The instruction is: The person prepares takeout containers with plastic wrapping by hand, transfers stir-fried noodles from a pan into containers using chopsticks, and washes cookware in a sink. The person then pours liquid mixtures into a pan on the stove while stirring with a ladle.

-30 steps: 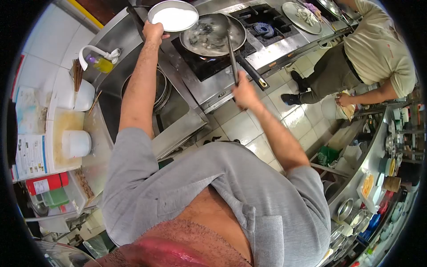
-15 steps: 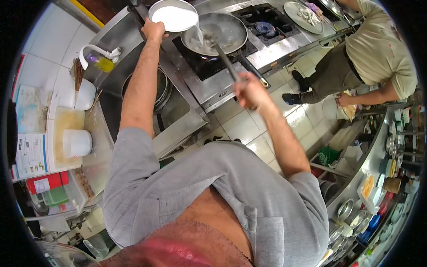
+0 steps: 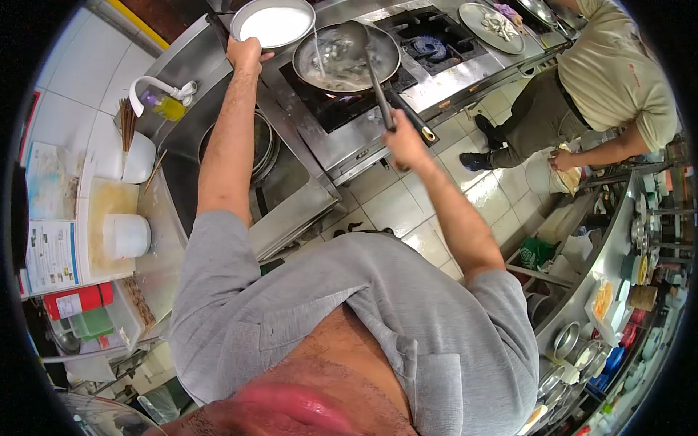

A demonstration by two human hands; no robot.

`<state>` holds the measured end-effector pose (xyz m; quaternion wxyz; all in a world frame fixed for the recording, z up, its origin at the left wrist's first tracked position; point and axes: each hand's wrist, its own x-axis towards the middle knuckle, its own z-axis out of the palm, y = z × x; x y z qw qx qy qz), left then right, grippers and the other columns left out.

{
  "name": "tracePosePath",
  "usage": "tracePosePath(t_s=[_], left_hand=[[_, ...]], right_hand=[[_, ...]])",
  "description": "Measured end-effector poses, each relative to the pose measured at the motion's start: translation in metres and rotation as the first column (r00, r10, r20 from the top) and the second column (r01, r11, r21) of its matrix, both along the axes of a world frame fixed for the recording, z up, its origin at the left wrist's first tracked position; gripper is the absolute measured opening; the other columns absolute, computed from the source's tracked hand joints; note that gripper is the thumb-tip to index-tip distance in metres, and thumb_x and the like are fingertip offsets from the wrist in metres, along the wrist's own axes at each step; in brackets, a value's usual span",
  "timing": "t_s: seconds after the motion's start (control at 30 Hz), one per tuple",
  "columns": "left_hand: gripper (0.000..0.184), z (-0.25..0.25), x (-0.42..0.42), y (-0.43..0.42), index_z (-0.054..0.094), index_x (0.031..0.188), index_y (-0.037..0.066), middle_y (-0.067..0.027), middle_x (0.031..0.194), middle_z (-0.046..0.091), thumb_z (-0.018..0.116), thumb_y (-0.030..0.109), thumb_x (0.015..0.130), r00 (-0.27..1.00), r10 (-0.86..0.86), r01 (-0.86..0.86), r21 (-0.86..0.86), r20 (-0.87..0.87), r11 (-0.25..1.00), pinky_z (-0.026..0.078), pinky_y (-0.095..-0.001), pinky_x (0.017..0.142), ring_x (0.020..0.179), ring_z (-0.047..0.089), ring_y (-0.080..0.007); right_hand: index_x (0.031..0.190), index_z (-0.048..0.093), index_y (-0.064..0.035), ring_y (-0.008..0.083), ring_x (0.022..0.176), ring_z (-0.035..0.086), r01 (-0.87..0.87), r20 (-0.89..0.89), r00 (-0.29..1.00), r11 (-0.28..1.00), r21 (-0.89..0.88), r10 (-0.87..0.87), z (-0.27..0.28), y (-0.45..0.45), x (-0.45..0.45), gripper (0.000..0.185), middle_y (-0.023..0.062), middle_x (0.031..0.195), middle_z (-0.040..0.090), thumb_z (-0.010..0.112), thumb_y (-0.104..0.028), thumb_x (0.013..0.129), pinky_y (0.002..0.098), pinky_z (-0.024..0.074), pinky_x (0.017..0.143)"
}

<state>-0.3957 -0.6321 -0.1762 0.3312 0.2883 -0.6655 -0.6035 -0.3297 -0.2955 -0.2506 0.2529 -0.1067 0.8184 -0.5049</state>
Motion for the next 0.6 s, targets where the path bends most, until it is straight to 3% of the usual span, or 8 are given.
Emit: tracePosePath(t_s=[0.03,0.07,0.13,0.23,0.4,0.43,0.5,0.6], left_hand=[[0.058,-0.003,0.000,0.000,0.034,0.131,0.004,-0.0184,0.121,0.027,0.045,-0.004,0.075,1.000,0.000,0.000,-0.001,-0.004,1.000,0.059,-0.0278,0.050,0.090,0.058,-0.0332],[0.057,-0.004,-0.001,-0.001,0.034,0.130,0.003,-0.0188,0.121,0.027,0.044,-0.005,0.074,0.998,-0.019,0.020,0.020,-0.054,1.000,0.059,-0.0277,0.050,0.089,0.058,-0.0328],[0.056,-0.004,-0.002,-0.003,0.035,0.129,0.001,-0.0192,0.122,0.027,0.043,-0.005,0.074,0.994,-0.025,0.030,0.040,-0.102,0.999,0.059,-0.0277,0.050,0.087,0.059,-0.0325],[0.051,-0.008,-0.003,-0.002,0.037,0.125,-0.004,-0.0221,0.117,0.041,0.041,-0.006,0.073,0.987,-0.058,0.065,0.043,-0.147,0.997,0.059,-0.0305,0.048,0.084,0.061,-0.0324],[0.051,0.016,0.022,0.007,0.035,0.119,-0.003,-0.0186,0.105,0.050,0.041,-0.008,0.069,0.971,-0.127,0.147,0.084,-0.205,0.986,0.058,-0.0377,0.051,0.083,0.059,-0.0329],[0.050,0.020,0.025,0.007,0.034,0.118,-0.004,-0.0190,0.104,0.050,0.042,-0.008,0.069,0.967,-0.142,0.160,0.071,-0.210,0.985,0.058,-0.0382,0.051,0.082,0.059,-0.0334],[0.051,0.020,0.026,0.006,0.034,0.119,-0.005,-0.0201,0.105,0.050,0.042,-0.009,0.068,0.971,-0.140,0.154,0.059,-0.192,0.986,0.058,-0.0380,0.051,0.082,0.059,-0.0335],[0.053,0.010,0.025,0.010,0.032,0.120,-0.007,-0.0220,0.105,0.049,0.042,-0.009,0.068,0.973,-0.171,0.180,0.050,-0.157,0.982,0.058,-0.0378,0.051,0.083,0.060,-0.0337]], right_hand=[[0.120,0.030,-0.0067,0.0204,0.039,0.052,0.036,-0.087,0.996,0.996,0.085,-0.029,-0.021,-0.008,0.013,0.046,0.0127,0.065,0.053,0.052,-0.005,0.079,0.0359,0.0402,0.033],[0.119,0.030,-0.0057,0.0212,0.036,0.050,0.016,-0.580,0.814,0.996,0.084,0.036,-0.067,-0.005,0.018,0.047,0.0119,0.066,0.054,0.052,-0.005,0.079,0.0356,0.0389,0.032],[0.119,0.031,-0.0035,0.0198,0.035,0.048,0.053,0.233,0.972,0.989,-0.141,-0.019,0.036,-0.012,0.060,0.048,0.0091,0.066,0.054,0.053,-0.005,0.077,0.0337,0.0368,0.031],[0.125,0.030,-0.0013,0.0146,0.033,0.044,0.197,0.468,0.883,0.876,-0.440,0.036,0.028,0.008,-0.005,0.057,0.0047,0.062,0.051,0.058,-0.006,0.075,0.0283,0.0320,0.029],[0.123,0.031,-0.0062,0.0186,0.041,0.052,0.011,-0.067,0.998,0.991,0.131,-0.002,0.001,-0.006,0.008,0.051,0.0097,0.068,0.055,0.056,-0.007,0.078,0.0328,0.0384,0.034],[0.120,0.031,-0.0034,0.0213,0.040,0.053,0.003,-0.174,0.985,0.996,0.091,0.013,-0.014,-0.005,0.023,0.049,0.0124,0.071,0.056,0.054,-0.004,0.078,0.0372,0.0402,0.036],[0.122,0.028,-0.0025,0.0198,0.037,0.050,0.020,0.206,0.979,0.996,-0.084,-0.003,0.043,-0.010,0.051,0.051,0.0111,0.067,0.055,0.053,-0.003,0.077,0.0340,0.0394,0.033],[0.123,0.030,-0.0008,0.0155,0.032,0.042,0.234,0.506,0.862,0.865,-0.444,0.026,0.025,0.007,-0.011,0.055,0.0056,0.060,0.050,0.058,-0.005,0.076,0.0284,0.0346,0.030]])
